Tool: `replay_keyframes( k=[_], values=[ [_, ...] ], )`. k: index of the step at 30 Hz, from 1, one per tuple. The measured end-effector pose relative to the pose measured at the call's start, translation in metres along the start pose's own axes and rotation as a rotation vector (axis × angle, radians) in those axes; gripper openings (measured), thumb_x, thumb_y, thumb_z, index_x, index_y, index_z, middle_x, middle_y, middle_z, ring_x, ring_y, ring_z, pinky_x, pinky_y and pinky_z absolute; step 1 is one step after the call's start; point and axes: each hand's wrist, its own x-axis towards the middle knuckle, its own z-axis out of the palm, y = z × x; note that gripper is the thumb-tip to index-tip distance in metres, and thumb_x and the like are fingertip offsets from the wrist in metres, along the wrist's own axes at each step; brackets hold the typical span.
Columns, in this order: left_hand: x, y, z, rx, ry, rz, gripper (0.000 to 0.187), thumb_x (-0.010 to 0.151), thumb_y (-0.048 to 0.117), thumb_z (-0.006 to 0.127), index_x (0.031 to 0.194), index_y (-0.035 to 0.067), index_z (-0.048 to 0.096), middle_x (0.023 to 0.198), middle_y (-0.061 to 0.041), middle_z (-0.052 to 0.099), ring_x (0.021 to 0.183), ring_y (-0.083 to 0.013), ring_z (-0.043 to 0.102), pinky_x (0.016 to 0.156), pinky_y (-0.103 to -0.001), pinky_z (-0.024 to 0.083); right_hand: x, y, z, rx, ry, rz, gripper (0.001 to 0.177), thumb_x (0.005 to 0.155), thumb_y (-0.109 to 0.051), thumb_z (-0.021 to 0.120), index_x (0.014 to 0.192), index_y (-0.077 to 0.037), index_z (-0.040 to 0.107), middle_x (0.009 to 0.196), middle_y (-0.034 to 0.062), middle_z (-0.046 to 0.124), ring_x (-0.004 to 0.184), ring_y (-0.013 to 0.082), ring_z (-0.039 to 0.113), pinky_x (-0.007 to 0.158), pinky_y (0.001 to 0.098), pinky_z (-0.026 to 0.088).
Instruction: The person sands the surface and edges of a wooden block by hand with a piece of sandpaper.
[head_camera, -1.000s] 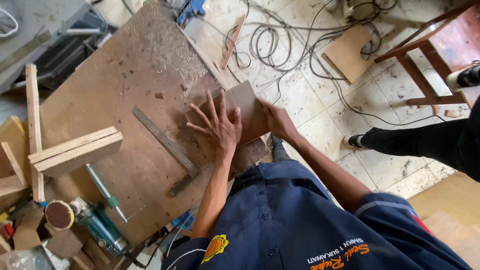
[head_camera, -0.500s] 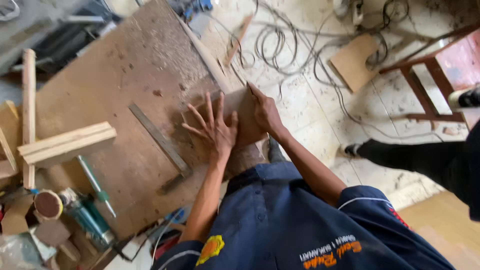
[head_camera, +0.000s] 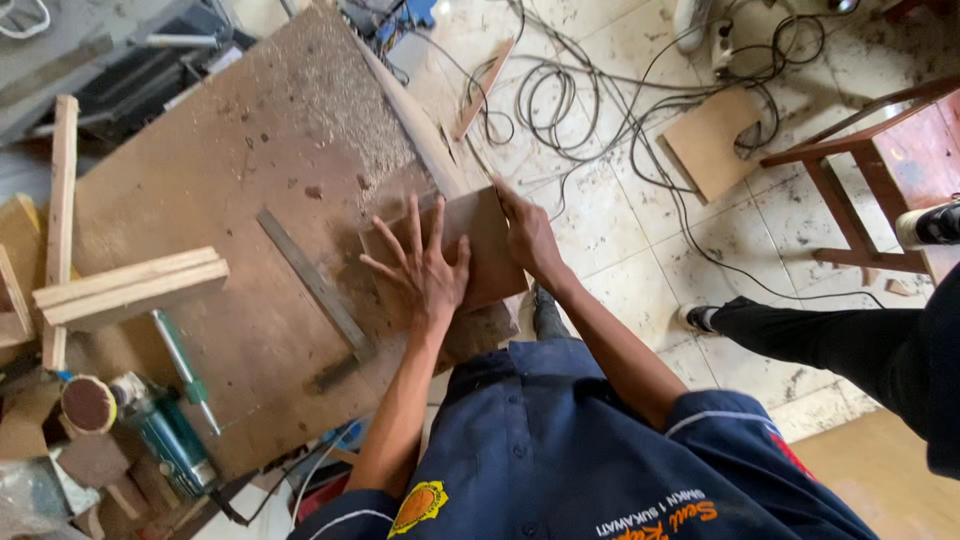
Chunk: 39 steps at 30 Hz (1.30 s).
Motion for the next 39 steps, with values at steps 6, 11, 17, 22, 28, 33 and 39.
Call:
replay_keyframes(
  k=[6, 11, 17, 22, 28, 33, 39],
  values=[
    [0.004, -0.001, -0.003, -0.007, 0.008, -0.011, 0.064, 0.096, 0.061, 0.042, 0.158, 0.044, 0.039, 0.173, 0.001, 0.021, 0.154, -0.0523, 0.013, 0.103, -0.09, 0.017, -0.003, -0.008, 0.0, 0.026, -0.001, 0.01, 0.053, 0.104, -0.004, 0.038, 0.152, -0.019, 0.054, 0.118, 0.0212, 0.074, 0.103, 0.049, 0.069, 0.089, 0.0549, 0.055],
    [-0.001, 0.0, -0.011, -0.003, -0.017, 0.001, 0.064, 0.098, 0.06, 0.041, 0.16, 0.045, 0.033, 0.173, 0.003, 0.015, 0.154, -0.0515, 0.014, 0.106, -0.088, 0.021, -0.013, -0.027, -0.009, -0.007, 0.012, 0.002, 0.052, 0.106, -0.008, 0.04, 0.154, -0.023, 0.05, 0.118, 0.0232, 0.073, 0.108, 0.0476, 0.066, 0.091, 0.0584, 0.052],
    [-0.002, 0.002, -0.006, -0.023, -0.013, -0.005, 0.061, 0.102, 0.061, 0.038, 0.161, 0.044, 0.032, 0.174, 0.001, 0.014, 0.155, -0.0503, 0.009, 0.107, -0.089, 0.009, 0.007, -0.016, 0.001, -0.037, 0.054, -0.061, 0.05, 0.106, -0.006, 0.04, 0.151, -0.022, 0.054, 0.11, 0.0277, 0.074, 0.101, 0.0529, 0.066, 0.089, 0.0613, 0.051],
    [0.005, 0.0, -0.001, -0.057, 0.111, 0.006, 0.062, 0.095, 0.056, 0.051, 0.155, 0.043, 0.045, 0.172, 0.0, 0.025, 0.153, -0.0537, 0.014, 0.104, -0.09, 0.012, 0.016, 0.001, 0.003, -0.061, 0.037, -0.016, 0.047, 0.109, -0.013, 0.041, 0.153, -0.025, 0.053, 0.117, 0.0207, 0.074, 0.106, 0.0485, 0.067, 0.093, 0.0598, 0.051],
    [0.003, -0.006, 0.033, -0.065, 0.216, 0.018, 0.065, 0.092, 0.058, 0.054, 0.154, 0.044, 0.046, 0.172, 0.0, 0.024, 0.154, -0.0517, 0.009, 0.105, -0.089, 0.004, 0.007, -0.017, 0.008, -0.029, 0.11, -0.061, 0.052, 0.107, -0.01, 0.042, 0.153, -0.032, 0.051, 0.123, 0.0176, 0.073, 0.11, 0.0488, 0.065, 0.095, 0.0592, 0.051],
    [0.006, 0.001, 0.021, -0.199, 0.242, -0.001, 0.062, 0.095, 0.058, 0.049, 0.154, 0.041, 0.05, 0.171, -0.003, 0.028, 0.156, -0.0493, 0.005, 0.106, -0.086, -0.001, -0.03, 0.005, 0.008, -0.143, 0.118, -0.002, 0.05, 0.108, -0.015, 0.043, 0.154, -0.033, 0.049, 0.128, 0.0199, 0.069, 0.118, 0.0465, 0.06, 0.103, 0.0583, 0.047],
    [-0.005, -0.003, 0.006, -0.188, 0.11, -0.051, 0.066, 0.093, 0.059, 0.051, 0.157, 0.043, 0.042, 0.171, 0.001, 0.026, 0.156, -0.0471, 0.008, 0.109, -0.087, 0.012, -0.169, 0.003, -0.016, 0.022, 0.032, 0.202, 0.06, 0.1, -0.006, 0.043, 0.152, -0.034, 0.052, 0.129, 0.0055, 0.072, 0.121, 0.0369, 0.062, 0.1, 0.0516, 0.054]
  ],
)
